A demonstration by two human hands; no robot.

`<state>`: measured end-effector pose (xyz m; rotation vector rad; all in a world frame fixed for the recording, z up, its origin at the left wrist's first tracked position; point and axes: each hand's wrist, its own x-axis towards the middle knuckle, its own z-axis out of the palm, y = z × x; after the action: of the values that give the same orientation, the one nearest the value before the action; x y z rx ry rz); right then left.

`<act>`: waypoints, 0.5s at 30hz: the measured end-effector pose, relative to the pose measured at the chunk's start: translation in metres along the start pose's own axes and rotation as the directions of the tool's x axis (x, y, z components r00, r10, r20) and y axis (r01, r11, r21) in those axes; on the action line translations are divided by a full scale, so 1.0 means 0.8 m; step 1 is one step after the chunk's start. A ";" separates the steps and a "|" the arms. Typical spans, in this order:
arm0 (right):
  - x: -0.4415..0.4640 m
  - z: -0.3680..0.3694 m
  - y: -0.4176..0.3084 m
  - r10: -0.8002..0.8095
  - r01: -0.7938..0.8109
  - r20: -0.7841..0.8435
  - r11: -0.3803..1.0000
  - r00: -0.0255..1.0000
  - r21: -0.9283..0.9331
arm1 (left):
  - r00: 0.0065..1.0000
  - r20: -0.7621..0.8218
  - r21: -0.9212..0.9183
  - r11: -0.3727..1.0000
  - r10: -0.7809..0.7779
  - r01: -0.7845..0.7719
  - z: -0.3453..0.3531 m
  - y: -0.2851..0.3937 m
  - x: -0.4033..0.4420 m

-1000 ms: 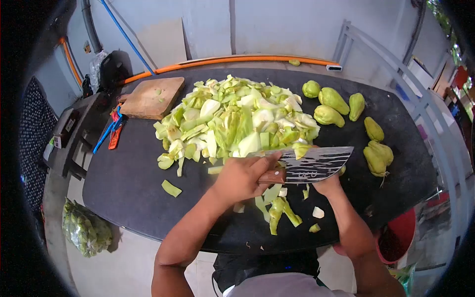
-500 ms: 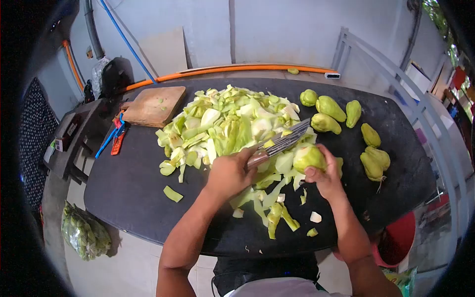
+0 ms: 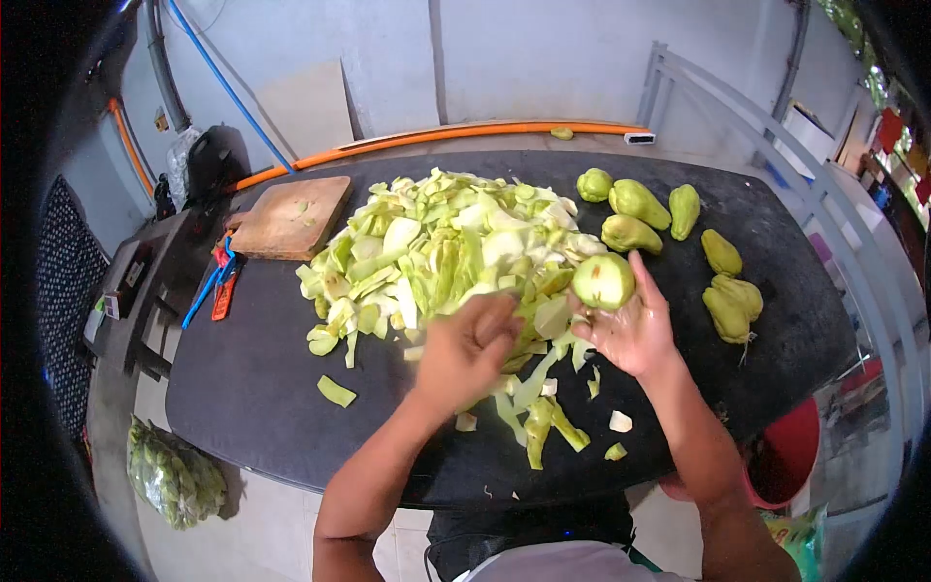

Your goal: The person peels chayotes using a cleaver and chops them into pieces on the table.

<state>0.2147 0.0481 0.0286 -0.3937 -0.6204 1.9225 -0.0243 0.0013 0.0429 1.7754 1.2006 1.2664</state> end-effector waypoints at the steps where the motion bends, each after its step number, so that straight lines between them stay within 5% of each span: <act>1: 0.005 0.007 0.001 -0.011 0.010 -0.072 1.000 0.997 -0.014 | 0.999 0.021 0.070 0.997 0.042 -0.043 0.006 -0.006 -0.002; 4: 0.021 0.002 0.006 0.023 -0.024 -0.032 0.999 0.999 -0.030 | 0.987 0.088 0.325 0.933 0.134 -0.155 0.013 -0.018 -0.009; 5: 0.028 0.004 0.012 -0.008 -0.021 -0.233 0.992 0.973 -0.124 | 0.960 0.067 0.379 0.884 0.270 -0.275 0.017 -0.028 -0.009; 8: 0.032 0.009 0.026 -0.074 0.101 -0.238 0.989 0.969 0.105 | 0.934 0.101 0.473 0.809 0.343 -0.348 0.018 -0.027 -0.010; 9: 0.028 -0.001 0.027 -0.083 0.086 -0.043 0.994 0.996 0.071 | 0.898 0.106 0.480 0.768 0.428 -0.423 0.020 -0.029 -0.009; 10: 0.028 -0.010 0.034 -0.100 0.104 -0.175 0.994 0.979 0.013 | 0.890 0.126 0.491 0.752 0.438 -0.440 0.020 -0.027 -0.008; 12: 0.024 -0.024 0.037 0.013 -0.001 -0.230 0.999 0.973 0.051 | 0.876 0.178 0.505 0.722 0.449 -0.473 0.021 -0.021 -0.011; 15: 0.025 -0.022 0.035 -0.022 0.062 -0.212 0.981 0.977 0.185 | 0.821 0.230 0.557 0.621 0.522 -0.551 0.029 -0.017 -0.012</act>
<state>0.1954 0.0611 -0.0021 -0.4493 -0.3007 1.8506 -0.0078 -0.0023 0.0198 2.7985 1.1604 1.2046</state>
